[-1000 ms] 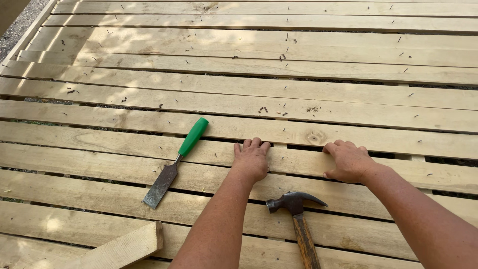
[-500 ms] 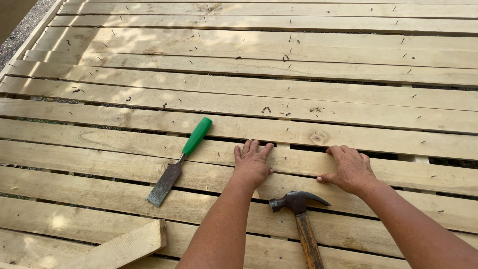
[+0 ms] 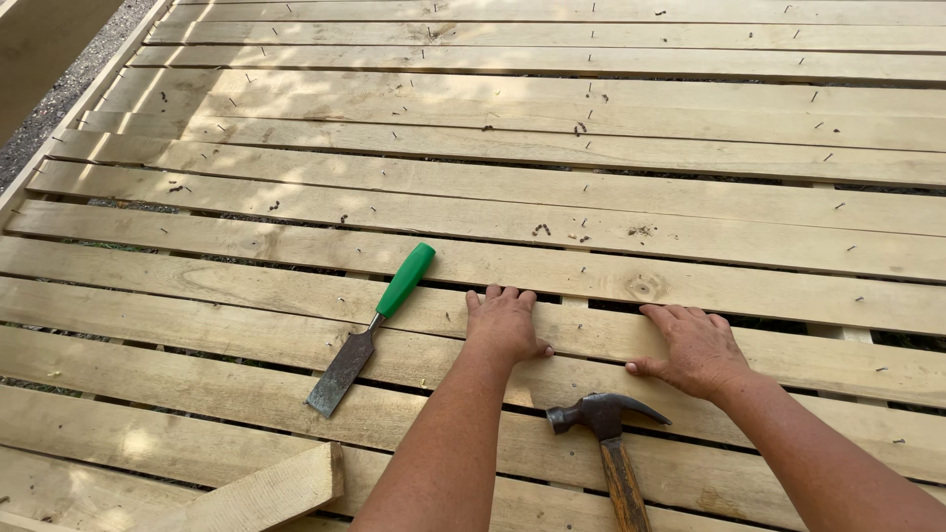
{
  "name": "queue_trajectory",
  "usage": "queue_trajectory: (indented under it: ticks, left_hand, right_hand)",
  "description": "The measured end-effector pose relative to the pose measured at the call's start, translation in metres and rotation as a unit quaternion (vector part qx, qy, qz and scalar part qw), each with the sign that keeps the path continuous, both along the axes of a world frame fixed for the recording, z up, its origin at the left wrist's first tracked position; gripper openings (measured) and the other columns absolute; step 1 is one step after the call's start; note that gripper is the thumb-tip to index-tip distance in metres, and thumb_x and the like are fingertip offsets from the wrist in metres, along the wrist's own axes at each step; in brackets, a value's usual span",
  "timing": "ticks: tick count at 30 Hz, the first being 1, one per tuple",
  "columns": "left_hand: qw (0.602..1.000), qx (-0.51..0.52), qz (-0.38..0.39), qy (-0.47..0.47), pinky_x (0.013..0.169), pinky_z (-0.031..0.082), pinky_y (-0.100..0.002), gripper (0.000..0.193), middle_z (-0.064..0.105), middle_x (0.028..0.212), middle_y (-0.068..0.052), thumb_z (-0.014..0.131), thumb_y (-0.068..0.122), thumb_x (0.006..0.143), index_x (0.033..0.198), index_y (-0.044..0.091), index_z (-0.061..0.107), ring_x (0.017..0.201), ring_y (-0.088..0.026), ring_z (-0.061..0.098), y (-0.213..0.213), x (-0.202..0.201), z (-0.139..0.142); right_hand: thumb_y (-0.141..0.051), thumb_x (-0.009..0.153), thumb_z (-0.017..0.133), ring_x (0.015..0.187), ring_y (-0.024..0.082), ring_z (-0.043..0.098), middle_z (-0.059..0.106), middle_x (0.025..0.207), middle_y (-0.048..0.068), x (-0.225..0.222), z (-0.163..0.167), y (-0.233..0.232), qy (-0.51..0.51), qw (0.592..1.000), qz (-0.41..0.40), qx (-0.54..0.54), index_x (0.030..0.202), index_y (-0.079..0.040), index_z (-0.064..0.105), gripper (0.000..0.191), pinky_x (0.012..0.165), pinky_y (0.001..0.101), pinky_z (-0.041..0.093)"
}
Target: The person uses a hammer to drive nails into a wooden pallet frame. They repeatedly pick up nails and hammer them into the slats, working along the length of the pallet.
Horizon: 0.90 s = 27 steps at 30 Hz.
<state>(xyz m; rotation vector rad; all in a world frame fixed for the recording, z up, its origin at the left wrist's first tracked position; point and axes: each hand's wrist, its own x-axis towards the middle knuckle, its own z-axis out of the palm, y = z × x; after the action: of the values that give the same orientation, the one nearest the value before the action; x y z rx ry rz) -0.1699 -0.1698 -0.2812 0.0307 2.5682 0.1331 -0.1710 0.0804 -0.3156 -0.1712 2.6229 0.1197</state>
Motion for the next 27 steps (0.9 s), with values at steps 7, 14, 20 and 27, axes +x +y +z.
queue_trajectory:
  ticks: [7,14,20,27]
  left_hand:
    - [0.997,0.056,0.042,0.02,0.127,0.0,-0.062,0.094,0.044,0.152,-0.003,0.089,0.057,0.069,0.15,0.035,0.046,0.15,-0.025,0.026,-0.008,0.002,0.001]
    - [0.998,0.051,0.04,0.025,0.127,0.0,-0.063,0.093,0.043,0.152,-0.004,0.087,0.058,0.068,0.149,0.038,0.046,0.15,-0.027,0.025,-0.008,0.001,-0.011]
    - [0.996,0.062,0.065,0.015,0.127,-0.003,-0.061,0.092,0.04,0.154,-0.004,0.089,0.054,0.069,0.148,0.04,0.046,0.152,-0.025,0.022,-0.005,-0.001,-0.012]
    - [0.995,0.07,0.075,0.012,0.128,-0.005,-0.058,0.089,0.041,0.154,0.0,0.088,0.054,0.069,0.147,0.045,0.046,0.153,-0.023,0.019,-0.005,0.002,-0.012]
  right_hand:
    - [-0.082,0.07,0.07,0.149,0.017,0.033,0.044,0.155,-0.003,-0.005,-0.006,-0.004,0.002,0.999,-0.011,-0.051,0.154,-0.031,0.036,0.104,0.126,0.0406,0.025]
    - [-0.079,0.074,0.069,0.145,0.015,0.037,0.051,0.146,-0.003,-0.004,-0.003,-0.017,0.001,0.998,0.002,-0.063,0.153,-0.031,0.038,0.098,0.127,0.0404,0.025]
    - [-0.076,0.083,0.06,0.142,0.016,0.039,0.049,0.143,0.0,-0.002,0.005,-0.019,-0.005,0.999,0.027,-0.04,0.154,-0.03,0.036,0.088,0.124,0.0438,0.027]
    - [-0.076,0.084,0.059,0.142,0.018,0.036,0.045,0.145,0.001,0.003,0.007,-0.022,0.018,0.999,0.026,-0.043,0.155,-0.027,0.033,0.09,0.124,0.0427,0.026]
